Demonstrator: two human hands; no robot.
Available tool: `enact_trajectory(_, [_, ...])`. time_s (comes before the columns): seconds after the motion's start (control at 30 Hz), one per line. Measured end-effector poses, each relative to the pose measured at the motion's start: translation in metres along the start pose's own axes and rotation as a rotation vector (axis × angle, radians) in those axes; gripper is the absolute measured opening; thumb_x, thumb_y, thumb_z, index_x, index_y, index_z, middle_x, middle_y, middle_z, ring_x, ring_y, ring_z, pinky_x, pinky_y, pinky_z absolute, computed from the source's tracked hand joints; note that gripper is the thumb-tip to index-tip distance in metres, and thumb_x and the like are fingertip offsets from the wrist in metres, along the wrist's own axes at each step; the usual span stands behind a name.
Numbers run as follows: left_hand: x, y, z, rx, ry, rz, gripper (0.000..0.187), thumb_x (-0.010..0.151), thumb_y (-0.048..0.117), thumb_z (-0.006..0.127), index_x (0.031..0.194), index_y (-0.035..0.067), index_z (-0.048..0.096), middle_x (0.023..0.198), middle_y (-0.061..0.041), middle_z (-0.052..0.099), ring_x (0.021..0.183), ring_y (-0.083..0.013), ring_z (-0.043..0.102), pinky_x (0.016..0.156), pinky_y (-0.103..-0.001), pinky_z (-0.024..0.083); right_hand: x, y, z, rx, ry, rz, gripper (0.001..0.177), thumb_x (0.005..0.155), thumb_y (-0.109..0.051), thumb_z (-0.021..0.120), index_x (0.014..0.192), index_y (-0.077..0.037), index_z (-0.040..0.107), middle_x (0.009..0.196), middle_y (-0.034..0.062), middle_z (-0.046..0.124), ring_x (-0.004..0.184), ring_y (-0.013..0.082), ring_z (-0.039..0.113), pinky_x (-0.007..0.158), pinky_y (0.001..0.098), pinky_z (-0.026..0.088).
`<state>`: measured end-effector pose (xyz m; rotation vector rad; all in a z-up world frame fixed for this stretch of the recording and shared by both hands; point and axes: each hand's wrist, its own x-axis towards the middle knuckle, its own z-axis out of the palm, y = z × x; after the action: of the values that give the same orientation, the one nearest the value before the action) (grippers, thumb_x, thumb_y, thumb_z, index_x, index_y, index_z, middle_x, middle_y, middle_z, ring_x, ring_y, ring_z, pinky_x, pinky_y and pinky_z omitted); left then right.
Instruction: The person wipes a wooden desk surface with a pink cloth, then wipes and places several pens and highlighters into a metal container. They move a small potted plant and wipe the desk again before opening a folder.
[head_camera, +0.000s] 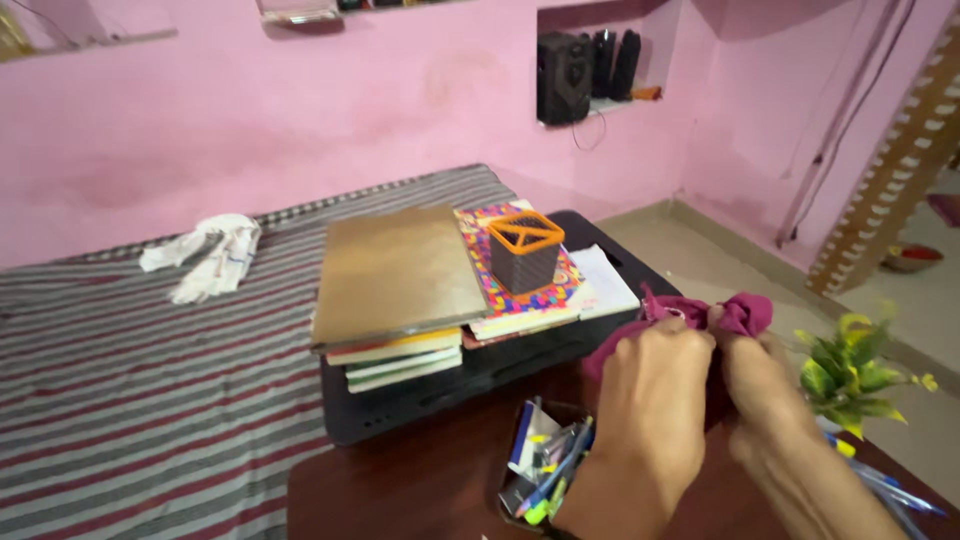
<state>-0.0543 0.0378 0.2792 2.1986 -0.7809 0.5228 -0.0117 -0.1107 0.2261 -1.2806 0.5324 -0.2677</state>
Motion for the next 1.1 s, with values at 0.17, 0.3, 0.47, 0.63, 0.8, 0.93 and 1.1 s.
enact_trajectory(0.17, [0.004, 0.009, -0.051, 0.092, 0.023, -0.013, 0.039, 0.070, -0.004, 0.072, 0.107, 0.003, 0.067, 0.116, -0.019, 0.063, 0.103, -0.0418, 0.065, 0.079, -0.056, 0.051, -0.019, -0.021, 0.035, 0.099, -0.183, 0.115, 0.020, 0.102, -0.038, 0.056, 0.103, -0.020, 0.064, 0.084, 0.0011, 0.063, 0.075, 0.0199, 0.059, 0.067, 0.0391, 0.048])
enact_trajectory(0.3, [0.019, -0.011, -0.103, 0.096, 0.224, -0.022, 0.046, 0.073, -0.004, 0.072, 0.116, 0.012, 0.072, 0.115, -0.013, 0.066, 0.104, -0.0401, 0.066, 0.076, -0.057, 0.050, -0.053, -0.032, 0.068, -0.051, -0.357, 0.017, 0.028, 0.097, -0.029, 0.060, 0.120, -0.014, 0.066, 0.098, 0.0028, 0.068, 0.088, 0.0198, 0.063, 0.078, 0.0397, 0.052])
enact_trajectory(0.47, [0.015, -0.034, -0.120, 0.032, 0.259, 0.102, 0.039, 0.069, 0.006, 0.080, 0.107, 0.012, 0.074, 0.113, -0.017, 0.065, 0.107, -0.0415, 0.064, 0.083, -0.052, 0.052, -0.081, -0.049, 0.094, -0.269, -0.334, -0.024, 0.040, 0.095, -0.040, 0.061, 0.124, -0.014, 0.068, 0.112, 0.0051, 0.073, 0.099, 0.0169, 0.067, 0.085, 0.0378, 0.053])
enact_trajectory(0.63, [0.015, -0.080, -0.101, -0.137, 0.152, 0.089, 0.051, 0.060, 0.007, 0.086, 0.111, 0.009, 0.077, 0.106, -0.020, 0.071, 0.101, -0.0381, 0.071, 0.090, -0.045, 0.056, -0.068, -0.042, 0.088, -0.682, -0.240, -0.175, 0.052, 0.089, -0.050, 0.060, 0.119, -0.010, 0.074, 0.110, 0.0133, 0.080, 0.097, 0.0223, 0.071, 0.087, 0.0376, 0.053])
enact_trajectory(0.8, [0.002, -0.145, -0.031, -0.813, -0.238, -0.368, 0.051, 0.057, 0.000, 0.081, 0.107, 0.006, 0.078, 0.103, -0.026, 0.078, 0.095, -0.0398, 0.073, 0.083, -0.039, 0.059, -0.030, -0.011, 0.059, -1.299, -0.333, -0.178, 0.074, 0.079, -0.070, 0.063, 0.113, -0.005, 0.075, 0.109, 0.0215, 0.080, 0.103, 0.0286, 0.074, 0.091, 0.0396, 0.055])
enact_trajectory(0.93, [-0.029, -0.196, 0.041, -0.397, -0.214, -0.553, 0.040, 0.059, -0.004, 0.079, 0.095, 0.014, 0.080, 0.109, -0.012, 0.076, 0.108, -0.0304, 0.071, 0.091, -0.035, 0.057, -0.012, 0.014, 0.012, -1.621, -0.389, -0.079, 0.081, 0.078, -0.077, 0.061, 0.117, -0.006, 0.071, 0.119, 0.0198, 0.075, 0.115, 0.0326, 0.072, 0.100, 0.0417, 0.054])
enact_trajectory(1.1, [-0.088, -0.225, 0.101, -0.024, -0.395, -0.419, 0.034, 0.063, -0.007, 0.079, 0.087, 0.018, 0.081, 0.123, -0.018, 0.064, 0.117, -0.0352, 0.063, 0.100, -0.038, 0.053, 0.002, 0.035, -0.036, -1.701, -0.377, 0.028, 0.083, 0.075, -0.079, 0.061, 0.118, -0.008, 0.071, 0.124, 0.0162, 0.073, 0.122, 0.0298, 0.069, 0.107, 0.0394, 0.052])
